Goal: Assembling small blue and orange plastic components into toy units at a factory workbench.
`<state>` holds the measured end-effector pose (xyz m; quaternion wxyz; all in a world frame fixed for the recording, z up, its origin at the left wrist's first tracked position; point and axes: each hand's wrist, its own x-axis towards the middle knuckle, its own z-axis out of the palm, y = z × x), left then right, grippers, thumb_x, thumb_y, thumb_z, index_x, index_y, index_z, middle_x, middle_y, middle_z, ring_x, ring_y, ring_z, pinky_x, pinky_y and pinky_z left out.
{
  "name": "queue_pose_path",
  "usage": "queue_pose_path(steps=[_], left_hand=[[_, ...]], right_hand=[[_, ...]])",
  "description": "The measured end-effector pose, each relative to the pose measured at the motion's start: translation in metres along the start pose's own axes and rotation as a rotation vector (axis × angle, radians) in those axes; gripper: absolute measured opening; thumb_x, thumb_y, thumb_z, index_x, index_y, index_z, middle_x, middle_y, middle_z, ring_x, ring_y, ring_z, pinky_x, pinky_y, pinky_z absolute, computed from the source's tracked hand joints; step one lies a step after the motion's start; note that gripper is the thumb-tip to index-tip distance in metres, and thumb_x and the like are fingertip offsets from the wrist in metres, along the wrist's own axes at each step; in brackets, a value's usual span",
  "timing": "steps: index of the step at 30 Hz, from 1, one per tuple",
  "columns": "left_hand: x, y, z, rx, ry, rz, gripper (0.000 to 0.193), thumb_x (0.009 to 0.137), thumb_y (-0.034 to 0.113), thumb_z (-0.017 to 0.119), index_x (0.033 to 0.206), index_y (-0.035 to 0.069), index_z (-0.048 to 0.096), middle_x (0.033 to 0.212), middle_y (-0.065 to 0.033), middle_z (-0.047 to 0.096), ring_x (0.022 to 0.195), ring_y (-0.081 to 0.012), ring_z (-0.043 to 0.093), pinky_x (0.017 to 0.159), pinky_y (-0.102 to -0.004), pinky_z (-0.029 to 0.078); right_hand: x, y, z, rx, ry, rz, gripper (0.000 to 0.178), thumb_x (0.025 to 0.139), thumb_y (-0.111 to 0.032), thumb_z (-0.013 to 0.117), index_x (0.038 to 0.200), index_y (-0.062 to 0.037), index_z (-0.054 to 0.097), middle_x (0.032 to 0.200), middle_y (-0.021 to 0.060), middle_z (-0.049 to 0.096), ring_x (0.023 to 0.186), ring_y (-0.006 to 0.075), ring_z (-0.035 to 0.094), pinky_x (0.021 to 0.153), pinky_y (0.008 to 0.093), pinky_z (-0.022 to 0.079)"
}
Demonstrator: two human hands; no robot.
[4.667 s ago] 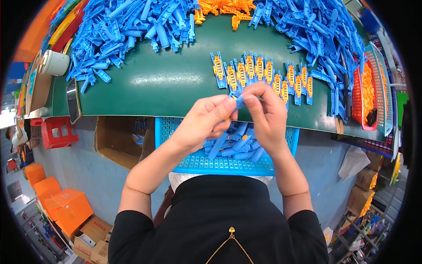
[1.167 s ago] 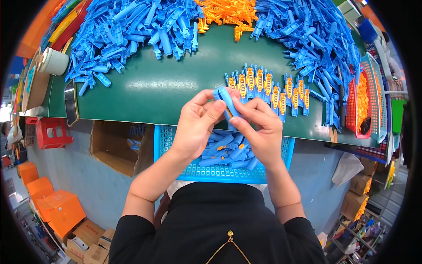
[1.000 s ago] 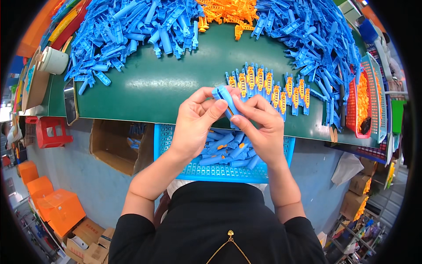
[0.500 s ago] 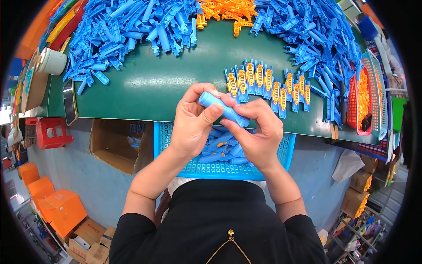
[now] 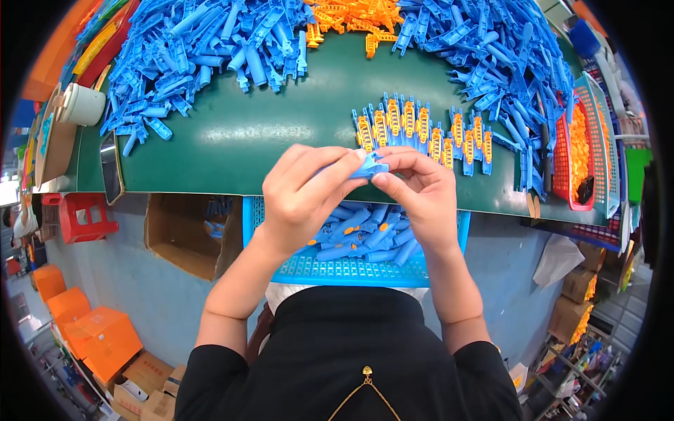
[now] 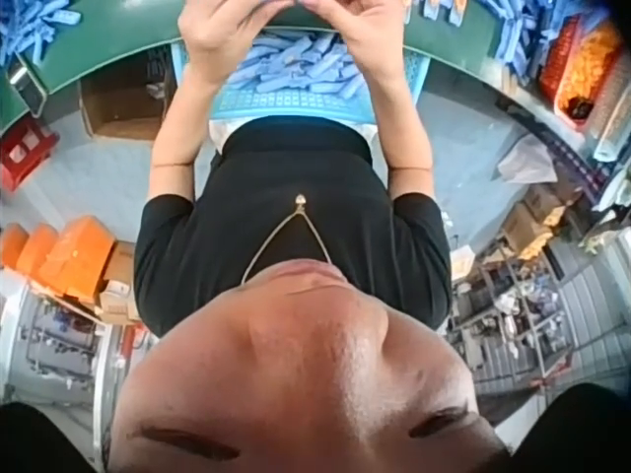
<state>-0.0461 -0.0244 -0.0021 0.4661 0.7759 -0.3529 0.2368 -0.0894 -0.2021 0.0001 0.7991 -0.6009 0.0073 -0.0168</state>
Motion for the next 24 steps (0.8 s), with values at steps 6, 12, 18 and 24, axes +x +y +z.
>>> queue_pose_path(steps=[6,12,18,24], left_hand=[[-0.001,0.003,0.000,0.107,-0.127,0.085,0.034,0.070,0.010,0.080,0.100,0.001,0.065,0.089,-0.0108,0.067,0.074,-0.0271,0.064,0.063,-0.0355,0.052],[-0.005,0.007,0.007,-0.105,-0.200,-0.188,0.031,0.083,0.020,0.073,0.104,0.000,0.061,0.087,-0.0135,0.065,0.076,-0.0321,0.065,0.066,-0.0373,0.051],[-0.005,0.017,0.004,-0.435,-0.249,-0.549,0.023,0.089,0.018,0.068,0.102,0.000,0.062,0.088,-0.0126,0.066,0.073,-0.0232,0.067,0.066,-0.0309,0.051],[-0.017,0.012,0.014,-0.781,-0.180,-0.647,0.026,0.097,0.028,0.059,0.097,0.002,0.062,0.072,-0.0023,0.061,0.061,-0.0092,0.057,0.056,-0.0235,0.045]], right_hand=[[-0.003,-0.007,-0.003,-0.304,-0.037,-0.110,0.016,0.092,-0.005,0.064,0.104,0.0050,0.062,0.104,0.0107,0.064,0.092,0.0127,0.063,0.083,0.0252,0.051],[-0.002,-0.011,-0.007,-0.112,-0.123,-0.035,0.022,0.094,-0.007,0.060,0.113,0.0054,0.061,0.101,0.0080,0.065,0.087,0.0119,0.064,0.079,0.0253,0.052],[-0.005,-0.009,-0.006,-0.002,-0.121,0.016,0.021,0.091,-0.006,0.064,0.110,0.0049,0.062,0.095,0.0083,0.067,0.082,0.0120,0.064,0.074,0.0239,0.053],[0.000,-0.014,-0.016,-0.076,-0.209,0.128,0.017,0.087,-0.004,0.069,0.101,0.0027,0.062,0.092,0.0075,0.065,0.082,0.0129,0.062,0.076,0.0242,0.052]])
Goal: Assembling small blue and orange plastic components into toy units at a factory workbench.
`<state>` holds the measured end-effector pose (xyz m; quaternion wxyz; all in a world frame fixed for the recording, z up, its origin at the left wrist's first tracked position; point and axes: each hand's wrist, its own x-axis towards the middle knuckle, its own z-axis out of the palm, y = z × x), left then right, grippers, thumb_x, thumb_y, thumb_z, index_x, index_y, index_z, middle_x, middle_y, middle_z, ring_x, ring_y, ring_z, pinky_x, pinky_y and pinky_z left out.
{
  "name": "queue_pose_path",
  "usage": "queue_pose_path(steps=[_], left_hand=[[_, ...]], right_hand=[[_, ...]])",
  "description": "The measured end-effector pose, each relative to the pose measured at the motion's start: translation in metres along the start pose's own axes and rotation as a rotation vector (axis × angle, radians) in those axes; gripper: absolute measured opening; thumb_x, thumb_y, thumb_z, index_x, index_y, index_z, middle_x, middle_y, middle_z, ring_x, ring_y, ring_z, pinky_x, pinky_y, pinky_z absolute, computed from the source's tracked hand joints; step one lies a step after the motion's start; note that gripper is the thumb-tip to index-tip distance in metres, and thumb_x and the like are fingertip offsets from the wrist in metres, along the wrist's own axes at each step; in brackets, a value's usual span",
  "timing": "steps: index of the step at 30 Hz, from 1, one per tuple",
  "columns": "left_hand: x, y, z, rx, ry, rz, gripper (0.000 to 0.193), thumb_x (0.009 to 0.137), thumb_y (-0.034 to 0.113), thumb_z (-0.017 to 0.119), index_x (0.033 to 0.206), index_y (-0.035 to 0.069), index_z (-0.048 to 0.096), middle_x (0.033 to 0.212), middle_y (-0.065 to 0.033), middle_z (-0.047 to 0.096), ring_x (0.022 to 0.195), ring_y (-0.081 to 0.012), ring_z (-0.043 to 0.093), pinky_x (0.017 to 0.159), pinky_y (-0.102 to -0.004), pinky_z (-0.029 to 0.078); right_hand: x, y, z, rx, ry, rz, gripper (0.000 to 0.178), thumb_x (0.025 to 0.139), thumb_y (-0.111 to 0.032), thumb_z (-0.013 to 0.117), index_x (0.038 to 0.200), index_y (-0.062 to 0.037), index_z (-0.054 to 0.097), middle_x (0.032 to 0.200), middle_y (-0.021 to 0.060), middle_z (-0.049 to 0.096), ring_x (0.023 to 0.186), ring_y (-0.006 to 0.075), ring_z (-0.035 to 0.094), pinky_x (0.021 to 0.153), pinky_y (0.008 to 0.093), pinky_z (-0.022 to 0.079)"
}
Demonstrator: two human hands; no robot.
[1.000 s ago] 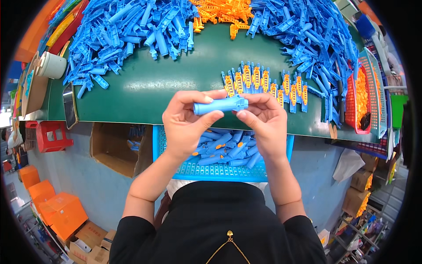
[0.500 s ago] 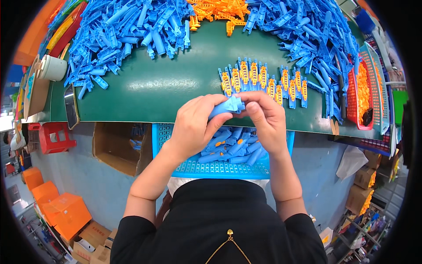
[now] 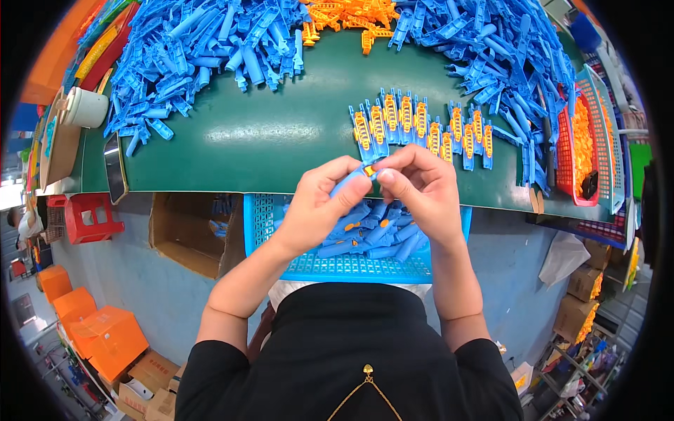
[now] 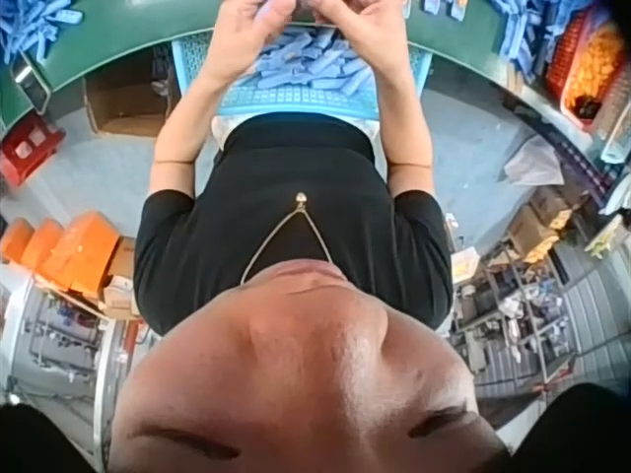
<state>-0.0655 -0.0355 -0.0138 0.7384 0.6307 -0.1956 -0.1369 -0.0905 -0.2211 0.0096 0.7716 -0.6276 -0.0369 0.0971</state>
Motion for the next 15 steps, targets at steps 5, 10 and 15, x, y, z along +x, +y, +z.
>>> queue_pose_path(steps=[5,10,15], left_hand=[[0.008,0.013,-0.012,-0.585,-0.305,-0.595,0.046,0.104,0.048,0.033,0.101,0.007,0.055,0.060,-0.0004,0.045,0.044,-0.0039,0.026,0.042,-0.0206,0.023],[0.003,0.020,-0.011,-0.574,-0.133,-0.417,0.042,0.104,0.042,0.038,0.112,0.002,0.050,0.071,-0.0045,0.052,0.047,-0.0043,0.036,0.045,-0.0198,0.029],[-0.004,0.020,-0.024,0.033,-0.114,-0.078,0.017,0.097,0.017,0.059,0.102,0.001,0.054,0.073,-0.0015,0.055,0.057,-0.0036,0.046,0.051,-0.0196,0.036]], right_hand=[[0.009,0.000,0.008,-0.299,0.119,-0.368,0.018,0.082,-0.002,0.071,0.098,0.0002,0.064,0.101,0.0085,0.064,0.097,0.0150,0.059,0.087,0.0289,0.048],[0.001,-0.002,0.004,-0.337,0.145,-0.196,0.024,0.079,-0.004,0.075,0.099,0.0006,0.062,0.104,0.0092,0.062,0.103,0.0150,0.058,0.092,0.0295,0.045],[-0.005,-0.008,0.003,-0.442,0.038,-0.211,0.016,0.082,-0.008,0.073,0.092,0.0030,0.065,0.085,0.0062,0.067,0.081,0.0125,0.065,0.074,0.0257,0.052]])
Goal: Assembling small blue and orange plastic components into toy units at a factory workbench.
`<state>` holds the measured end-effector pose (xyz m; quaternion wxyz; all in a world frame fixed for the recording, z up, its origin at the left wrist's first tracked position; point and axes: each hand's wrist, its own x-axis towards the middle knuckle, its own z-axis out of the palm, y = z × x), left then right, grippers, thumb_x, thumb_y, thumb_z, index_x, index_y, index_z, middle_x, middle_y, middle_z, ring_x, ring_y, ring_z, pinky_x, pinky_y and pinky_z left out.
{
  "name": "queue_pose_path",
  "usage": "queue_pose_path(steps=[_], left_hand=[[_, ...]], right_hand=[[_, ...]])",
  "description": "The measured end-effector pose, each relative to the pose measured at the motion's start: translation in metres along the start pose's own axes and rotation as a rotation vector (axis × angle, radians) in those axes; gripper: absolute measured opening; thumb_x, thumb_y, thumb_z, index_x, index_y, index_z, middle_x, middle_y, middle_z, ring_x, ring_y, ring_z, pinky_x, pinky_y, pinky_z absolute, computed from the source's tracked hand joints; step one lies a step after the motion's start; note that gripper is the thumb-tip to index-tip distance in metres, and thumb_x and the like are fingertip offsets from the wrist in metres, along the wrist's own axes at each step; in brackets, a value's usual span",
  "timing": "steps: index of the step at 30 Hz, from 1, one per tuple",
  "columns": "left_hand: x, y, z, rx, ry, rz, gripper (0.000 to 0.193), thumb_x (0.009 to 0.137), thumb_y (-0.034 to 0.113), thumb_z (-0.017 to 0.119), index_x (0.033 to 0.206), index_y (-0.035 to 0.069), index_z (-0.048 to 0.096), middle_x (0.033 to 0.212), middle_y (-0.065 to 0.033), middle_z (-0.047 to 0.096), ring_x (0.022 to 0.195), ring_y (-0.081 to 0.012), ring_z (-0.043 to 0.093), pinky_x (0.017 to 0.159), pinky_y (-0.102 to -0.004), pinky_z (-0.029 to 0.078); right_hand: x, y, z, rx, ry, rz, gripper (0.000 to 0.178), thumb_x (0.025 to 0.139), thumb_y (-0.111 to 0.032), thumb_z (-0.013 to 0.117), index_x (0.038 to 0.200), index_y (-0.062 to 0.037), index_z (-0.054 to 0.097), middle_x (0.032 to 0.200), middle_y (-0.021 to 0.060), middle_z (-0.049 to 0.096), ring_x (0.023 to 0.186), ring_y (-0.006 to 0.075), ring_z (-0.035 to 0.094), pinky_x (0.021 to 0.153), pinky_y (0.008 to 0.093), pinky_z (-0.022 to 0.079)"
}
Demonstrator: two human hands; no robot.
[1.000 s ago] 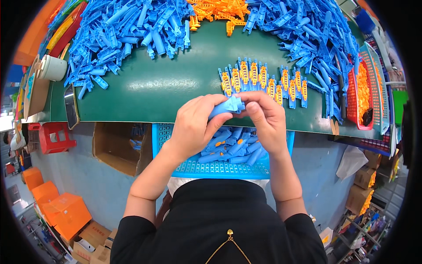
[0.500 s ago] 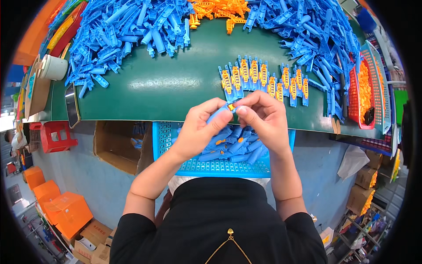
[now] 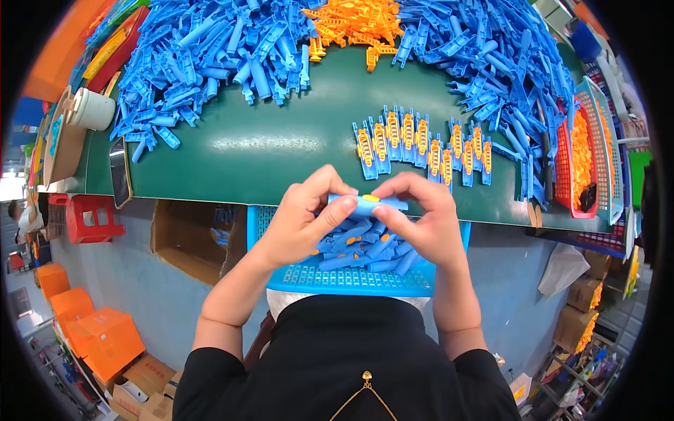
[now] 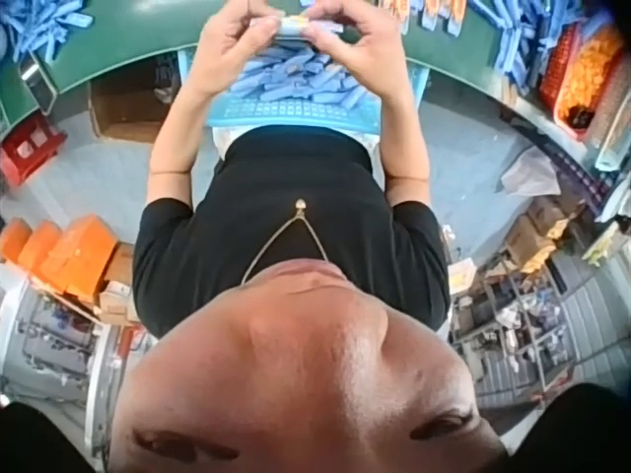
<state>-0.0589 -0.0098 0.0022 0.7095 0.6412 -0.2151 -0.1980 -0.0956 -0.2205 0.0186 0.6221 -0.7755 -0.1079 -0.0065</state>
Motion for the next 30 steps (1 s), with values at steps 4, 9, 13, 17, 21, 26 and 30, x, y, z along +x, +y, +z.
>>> queue_pose_path(steps=[4,9,13,17,21,26,30], left_hand=[[0.010,0.015,-0.015,0.262,-0.160,-0.023,0.020,0.096,0.016,0.058,0.086,-0.001,0.060,0.067,-0.0045,0.059,0.057,-0.0113,0.053,0.052,-0.0261,0.040],[0.059,0.001,-0.021,0.997,-0.091,0.616,0.019,0.079,0.005,0.070,0.098,0.005,0.067,0.101,-0.0065,0.065,0.096,-0.0278,0.057,0.082,-0.0389,0.048],[0.066,-0.009,-0.024,1.194,-0.152,0.715,0.023,0.075,0.007,0.070,0.097,0.007,0.066,0.101,-0.0051,0.061,0.100,-0.0282,0.055,0.088,-0.0384,0.047],[0.062,0.006,-0.024,1.165,-0.230,0.533,0.024,0.072,0.007,0.072,0.093,0.007,0.061,0.096,-0.0063,0.057,0.098,-0.0287,0.053,0.086,-0.0386,0.047],[0.060,0.015,-0.023,1.220,-0.341,0.311,0.026,0.072,0.009,0.072,0.088,0.006,0.051,0.098,-0.0087,0.054,0.098,-0.0293,0.051,0.080,-0.0385,0.045],[0.046,0.007,-0.021,1.015,-0.147,0.180,0.020,0.079,0.006,0.063,0.092,0.004,0.048,0.080,-0.0087,0.056,0.071,-0.0244,0.054,0.064,-0.0370,0.047],[0.041,0.019,-0.016,-0.102,-0.134,-0.305,0.022,0.088,0.007,0.051,0.110,0.002,0.050,0.072,-0.0030,0.052,0.055,-0.0105,0.047,0.052,-0.0254,0.040]], right_hand=[[-0.004,-0.018,-0.007,0.006,-0.185,0.330,0.015,0.081,-0.009,0.073,0.091,0.0019,0.068,0.084,0.0081,0.070,0.083,0.0146,0.067,0.075,0.0282,0.052],[0.002,-0.005,-0.020,-0.304,-0.222,-0.078,0.010,0.084,-0.010,0.069,0.090,-0.0023,0.070,0.090,0.0098,0.070,0.085,0.0245,0.065,0.076,0.0332,0.050],[0.044,0.011,-0.078,-0.547,0.201,0.036,0.013,0.085,-0.011,0.068,0.095,-0.0044,0.071,0.089,0.0096,0.067,0.085,0.0266,0.061,0.080,0.0346,0.048],[0.080,0.047,-0.145,-1.155,0.278,-0.137,0.020,0.085,-0.013,0.067,0.104,-0.0089,0.071,0.096,0.0117,0.063,0.096,0.0298,0.055,0.087,0.0379,0.045],[0.101,0.050,-0.150,-1.350,0.134,0.015,0.026,0.086,-0.016,0.066,0.110,-0.0113,0.071,0.098,0.0129,0.061,0.102,0.0318,0.052,0.092,0.0401,0.044],[0.100,0.042,-0.134,-1.286,0.191,0.094,0.031,0.078,-0.024,0.074,0.103,-0.0059,0.071,0.099,0.0131,0.065,0.095,0.0315,0.062,0.086,0.0412,0.049],[0.095,0.050,-0.138,-1.250,0.315,0.023,0.026,0.078,-0.017,0.073,0.100,-0.0025,0.069,0.092,0.0117,0.069,0.091,0.0294,0.064,0.084,0.0401,0.050]])
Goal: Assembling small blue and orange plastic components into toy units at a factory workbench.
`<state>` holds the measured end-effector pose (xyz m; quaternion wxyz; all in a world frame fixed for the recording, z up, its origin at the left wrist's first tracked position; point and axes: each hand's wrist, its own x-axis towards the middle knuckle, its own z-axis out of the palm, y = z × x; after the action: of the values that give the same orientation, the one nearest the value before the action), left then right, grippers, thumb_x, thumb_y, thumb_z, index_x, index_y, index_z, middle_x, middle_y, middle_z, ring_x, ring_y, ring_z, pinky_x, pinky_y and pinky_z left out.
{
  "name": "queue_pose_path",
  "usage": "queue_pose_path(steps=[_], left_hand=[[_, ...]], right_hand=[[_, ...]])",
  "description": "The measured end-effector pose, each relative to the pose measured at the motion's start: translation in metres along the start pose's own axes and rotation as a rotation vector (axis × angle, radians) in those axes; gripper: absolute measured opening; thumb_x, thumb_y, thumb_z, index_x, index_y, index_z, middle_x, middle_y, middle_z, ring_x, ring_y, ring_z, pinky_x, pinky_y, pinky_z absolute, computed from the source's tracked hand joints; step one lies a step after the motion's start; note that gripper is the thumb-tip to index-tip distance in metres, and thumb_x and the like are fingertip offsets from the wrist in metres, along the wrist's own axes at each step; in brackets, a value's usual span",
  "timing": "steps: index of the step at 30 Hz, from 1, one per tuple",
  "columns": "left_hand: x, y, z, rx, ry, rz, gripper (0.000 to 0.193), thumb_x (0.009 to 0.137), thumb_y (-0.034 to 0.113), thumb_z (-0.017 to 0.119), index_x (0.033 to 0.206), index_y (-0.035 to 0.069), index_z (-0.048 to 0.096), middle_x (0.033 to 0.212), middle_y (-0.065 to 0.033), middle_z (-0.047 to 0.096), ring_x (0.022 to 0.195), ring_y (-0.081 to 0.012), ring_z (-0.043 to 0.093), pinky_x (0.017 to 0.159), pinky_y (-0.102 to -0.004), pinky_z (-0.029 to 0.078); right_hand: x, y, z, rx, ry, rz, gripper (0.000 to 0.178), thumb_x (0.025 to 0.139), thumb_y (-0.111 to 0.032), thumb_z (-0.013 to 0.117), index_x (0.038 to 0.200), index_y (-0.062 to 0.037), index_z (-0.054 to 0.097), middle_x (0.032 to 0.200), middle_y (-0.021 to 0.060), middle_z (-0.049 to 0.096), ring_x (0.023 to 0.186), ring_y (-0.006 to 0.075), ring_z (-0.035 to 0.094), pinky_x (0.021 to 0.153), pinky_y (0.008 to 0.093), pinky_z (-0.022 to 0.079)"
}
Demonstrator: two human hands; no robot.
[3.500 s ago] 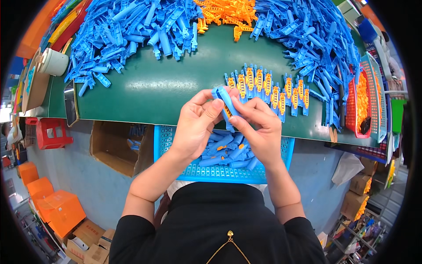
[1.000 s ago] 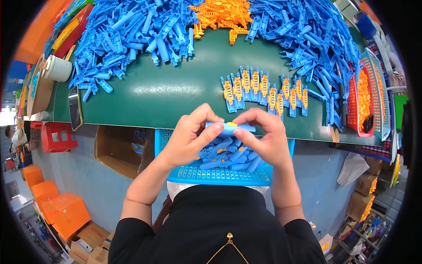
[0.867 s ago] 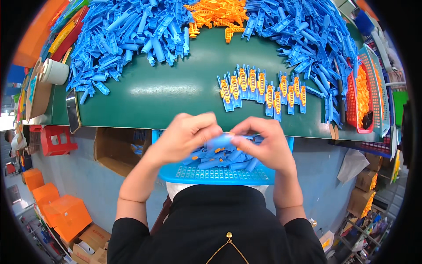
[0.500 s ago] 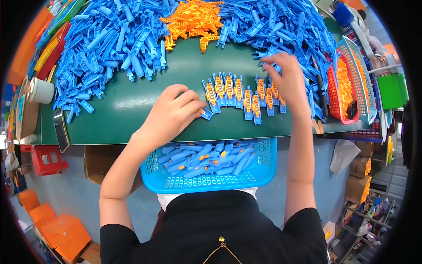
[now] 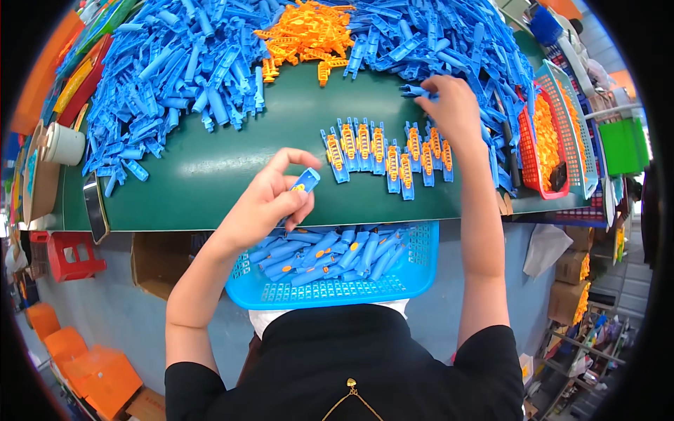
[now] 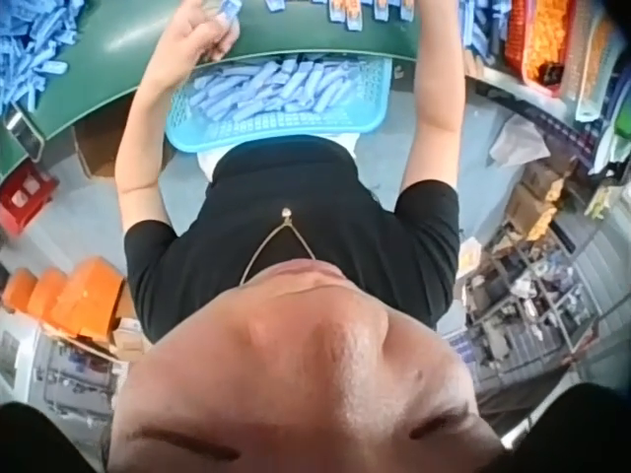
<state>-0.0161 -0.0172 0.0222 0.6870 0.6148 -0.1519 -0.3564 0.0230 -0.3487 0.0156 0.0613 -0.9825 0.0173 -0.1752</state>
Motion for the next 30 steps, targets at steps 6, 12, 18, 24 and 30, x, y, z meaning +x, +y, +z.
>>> queue_pose_path(steps=[6,12,18,24,30], left_hand=[[0.001,-0.003,-0.001,-0.460,-0.064,-0.050,0.036,0.091,0.009,0.040,0.124,0.000,0.051,0.077,-0.0036,0.050,0.051,-0.0064,0.040,0.050,-0.0206,0.035],[-0.002,-0.006,0.011,-0.467,0.134,-0.009,0.043,0.092,0.011,0.034,0.130,-0.004,0.046,0.081,-0.0031,0.048,0.057,-0.0096,0.043,0.057,-0.0239,0.037],[-0.003,-0.016,0.025,-0.782,0.103,0.147,0.042,0.105,0.022,0.037,0.139,-0.002,0.038,0.099,-0.0051,0.056,0.087,-0.0159,0.058,0.080,-0.0306,0.049],[-0.008,-0.024,0.025,-0.858,0.079,0.146,0.040,0.102,0.015,0.048,0.139,0.000,0.041,0.104,-0.0052,0.059,0.100,-0.0172,0.060,0.092,-0.0326,0.051],[-0.006,-0.037,0.018,-0.850,0.109,0.194,0.043,0.098,0.009,0.054,0.138,-0.001,0.044,0.109,-0.0063,0.061,0.103,-0.0164,0.061,0.093,-0.0330,0.051]], right_hand=[[-0.017,-0.022,-0.015,0.334,0.089,0.119,0.031,0.081,-0.006,0.064,0.111,-0.0029,0.067,0.096,0.0109,0.068,0.094,0.0225,0.066,0.084,0.0323,0.051],[-0.052,-0.055,-0.031,1.258,-0.051,0.171,0.036,0.087,-0.004,0.065,0.122,0.0008,0.062,0.105,0.0105,0.067,0.091,0.0191,0.067,0.082,0.0294,0.054],[-0.103,-0.133,-0.022,1.702,-0.255,0.307,0.032,0.085,0.003,0.067,0.118,0.0045,0.064,0.106,0.0125,0.064,0.086,0.0197,0.069,0.078,0.0293,0.057],[-0.110,-0.138,-0.011,1.031,0.023,-0.016,0.038,0.077,0.007,0.072,0.114,-0.0029,0.070,0.100,0.0094,0.066,0.086,0.0152,0.067,0.070,0.0242,0.056],[-0.114,-0.139,-0.019,1.143,-0.015,0.119,0.035,0.079,0.005,0.072,0.114,0.0019,0.068,0.098,0.0108,0.068,0.086,0.0126,0.065,0.072,0.0230,0.054]])
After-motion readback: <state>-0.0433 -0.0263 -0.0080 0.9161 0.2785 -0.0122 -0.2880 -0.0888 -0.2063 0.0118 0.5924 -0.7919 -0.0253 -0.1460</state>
